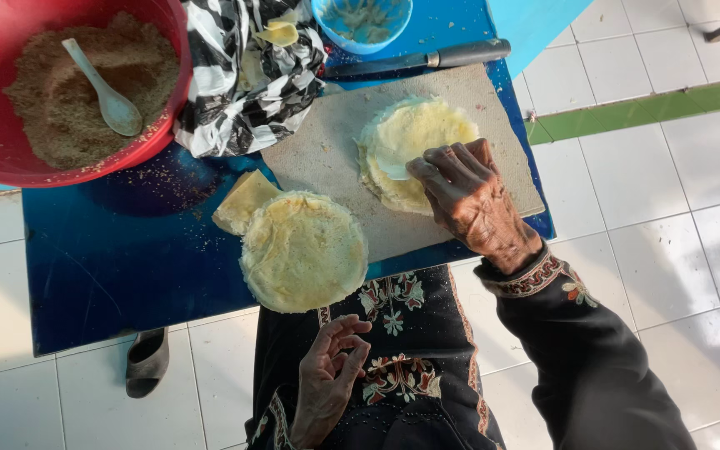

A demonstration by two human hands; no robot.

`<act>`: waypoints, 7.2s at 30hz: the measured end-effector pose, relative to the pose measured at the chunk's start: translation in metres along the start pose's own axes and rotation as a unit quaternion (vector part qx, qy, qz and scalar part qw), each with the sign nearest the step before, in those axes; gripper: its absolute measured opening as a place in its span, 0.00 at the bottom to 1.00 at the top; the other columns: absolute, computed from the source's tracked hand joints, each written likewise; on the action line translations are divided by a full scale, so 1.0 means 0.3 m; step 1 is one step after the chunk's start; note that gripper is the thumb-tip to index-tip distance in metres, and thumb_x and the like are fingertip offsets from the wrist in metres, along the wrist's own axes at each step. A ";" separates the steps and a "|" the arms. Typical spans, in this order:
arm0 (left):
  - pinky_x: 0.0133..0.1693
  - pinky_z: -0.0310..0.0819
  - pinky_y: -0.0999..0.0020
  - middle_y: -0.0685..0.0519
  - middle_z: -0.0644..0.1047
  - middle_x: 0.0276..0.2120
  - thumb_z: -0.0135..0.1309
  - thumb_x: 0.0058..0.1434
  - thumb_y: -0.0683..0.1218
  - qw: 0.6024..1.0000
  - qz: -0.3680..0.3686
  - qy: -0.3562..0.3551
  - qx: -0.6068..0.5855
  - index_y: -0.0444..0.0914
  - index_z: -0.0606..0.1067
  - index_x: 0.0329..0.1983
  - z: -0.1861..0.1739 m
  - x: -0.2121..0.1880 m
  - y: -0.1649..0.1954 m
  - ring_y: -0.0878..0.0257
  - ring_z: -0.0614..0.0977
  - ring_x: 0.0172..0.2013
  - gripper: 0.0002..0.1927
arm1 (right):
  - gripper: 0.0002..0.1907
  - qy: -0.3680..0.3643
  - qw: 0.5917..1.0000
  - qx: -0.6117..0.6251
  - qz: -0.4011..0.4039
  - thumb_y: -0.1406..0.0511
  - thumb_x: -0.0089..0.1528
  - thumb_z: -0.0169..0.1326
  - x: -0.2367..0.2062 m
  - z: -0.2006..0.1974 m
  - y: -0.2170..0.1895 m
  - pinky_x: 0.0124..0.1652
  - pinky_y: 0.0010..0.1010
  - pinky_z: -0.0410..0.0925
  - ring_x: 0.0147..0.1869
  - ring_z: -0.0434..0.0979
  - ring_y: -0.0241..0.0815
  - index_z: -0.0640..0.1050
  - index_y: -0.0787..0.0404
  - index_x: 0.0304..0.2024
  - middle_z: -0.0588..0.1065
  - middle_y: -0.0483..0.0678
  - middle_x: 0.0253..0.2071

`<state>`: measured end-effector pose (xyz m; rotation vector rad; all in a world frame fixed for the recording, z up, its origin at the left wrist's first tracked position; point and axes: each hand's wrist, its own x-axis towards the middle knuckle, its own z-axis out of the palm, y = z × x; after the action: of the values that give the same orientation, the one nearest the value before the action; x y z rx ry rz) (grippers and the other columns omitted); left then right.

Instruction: The person sits at a blue table and handles thin, round crepe-like sheets, tearing and folding pieces of the sheets by hand and stacking them onto a growing pile on a board. A red bowl with a brown mixture and a spoon and a knife sit on the table nearby.

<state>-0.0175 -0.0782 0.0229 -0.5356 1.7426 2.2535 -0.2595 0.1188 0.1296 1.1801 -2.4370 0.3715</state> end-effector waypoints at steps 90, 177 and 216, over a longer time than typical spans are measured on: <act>0.42 0.85 0.67 0.45 0.79 0.48 0.55 0.67 0.41 0.912 0.321 0.062 0.247 0.34 0.71 0.46 0.179 -0.054 0.010 0.61 0.86 0.44 0.08 | 0.11 0.039 0.658 0.661 0.358 0.68 0.71 0.51 -0.569 0.067 -0.484 0.44 0.26 0.76 0.49 0.79 0.35 0.75 0.67 0.55 0.76 0.51 0.50; 0.51 0.83 0.63 0.39 0.73 0.61 0.46 0.71 0.31 0.950 0.284 -0.081 0.104 0.35 0.65 0.58 -0.030 -0.104 -0.175 0.53 0.82 0.56 0.14 | 0.11 -0.158 0.800 0.522 0.250 0.57 0.62 0.63 -0.571 0.176 -0.329 0.45 0.38 0.66 0.41 0.72 0.40 0.81 0.57 0.37 0.79 0.43 0.35; 0.50 0.75 0.73 0.49 0.77 0.48 0.47 0.74 0.41 0.989 0.131 0.062 0.029 0.33 0.71 0.50 0.019 -0.114 -0.093 0.67 0.78 0.47 0.06 | 0.12 -0.115 0.512 0.761 0.381 0.63 0.68 0.54 -0.610 0.167 -0.460 0.29 0.15 0.62 0.29 0.70 0.21 0.79 0.64 0.50 0.78 0.39 0.30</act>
<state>0.0240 -0.0643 0.0143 -0.4676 2.0403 2.3766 -0.0598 0.1400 0.0083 0.2256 -2.2233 3.1939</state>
